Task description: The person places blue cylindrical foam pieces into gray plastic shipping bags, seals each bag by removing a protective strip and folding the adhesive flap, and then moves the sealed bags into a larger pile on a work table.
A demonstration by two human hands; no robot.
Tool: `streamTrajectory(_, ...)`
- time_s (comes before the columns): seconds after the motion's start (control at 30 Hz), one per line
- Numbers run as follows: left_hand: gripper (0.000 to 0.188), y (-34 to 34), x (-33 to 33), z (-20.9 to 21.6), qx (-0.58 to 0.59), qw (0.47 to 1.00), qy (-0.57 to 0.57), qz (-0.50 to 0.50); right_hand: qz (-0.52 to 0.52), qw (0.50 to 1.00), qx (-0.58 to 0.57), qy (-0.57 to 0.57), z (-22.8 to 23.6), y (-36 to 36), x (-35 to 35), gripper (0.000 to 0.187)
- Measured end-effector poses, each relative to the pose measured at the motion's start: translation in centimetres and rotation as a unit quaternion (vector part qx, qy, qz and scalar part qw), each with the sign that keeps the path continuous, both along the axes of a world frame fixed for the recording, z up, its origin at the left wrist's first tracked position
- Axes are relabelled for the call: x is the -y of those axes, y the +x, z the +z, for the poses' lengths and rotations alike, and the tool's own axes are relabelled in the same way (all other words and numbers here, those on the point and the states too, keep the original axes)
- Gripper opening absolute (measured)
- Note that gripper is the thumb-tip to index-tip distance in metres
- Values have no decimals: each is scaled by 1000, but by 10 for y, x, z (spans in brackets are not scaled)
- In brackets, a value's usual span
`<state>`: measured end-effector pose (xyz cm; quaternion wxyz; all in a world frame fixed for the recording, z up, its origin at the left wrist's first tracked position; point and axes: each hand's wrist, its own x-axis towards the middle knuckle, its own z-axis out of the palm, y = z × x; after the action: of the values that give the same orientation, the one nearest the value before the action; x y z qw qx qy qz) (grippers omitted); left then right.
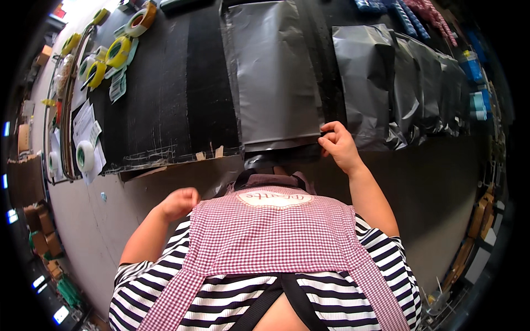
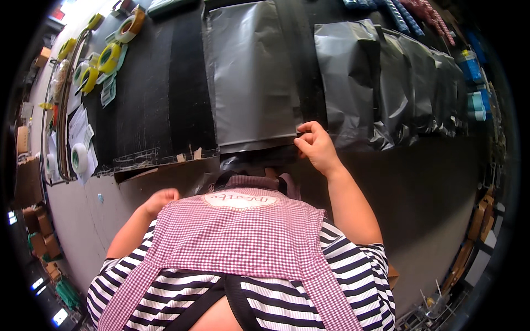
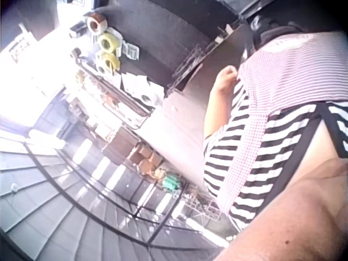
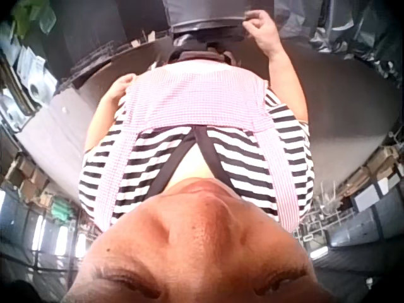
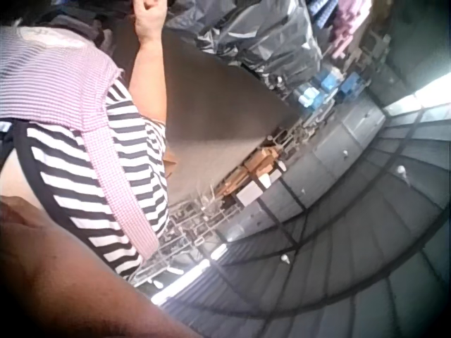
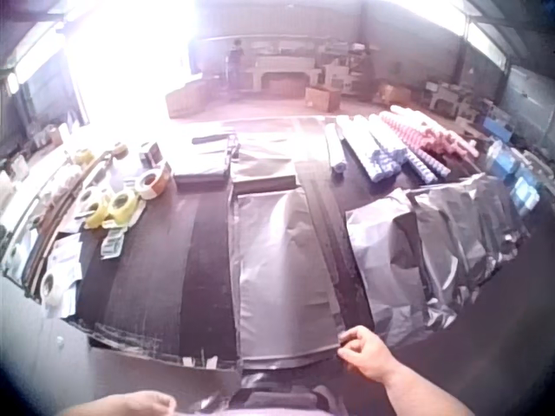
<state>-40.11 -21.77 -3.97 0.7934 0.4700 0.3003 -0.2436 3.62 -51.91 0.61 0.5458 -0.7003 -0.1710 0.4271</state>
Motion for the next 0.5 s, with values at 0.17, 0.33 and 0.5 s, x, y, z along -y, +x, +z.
streamTrajectory(0.17, 30, -81, 17, -23, -214, 781, 462, -362, 35, 996, -44, 72, 13, 1, 5, 54)
streamTrajectory(0.33, 25, 113, 32, 44, 320, 593, 739, 10, 155, 906, 395, 19, 18, 5, -4, 70)
streamTrajectory(0.5, 35, 198, 27, 28, 440, 515, 735, -36, 109, 760, 631, 114, -3, 7, -16, 55)
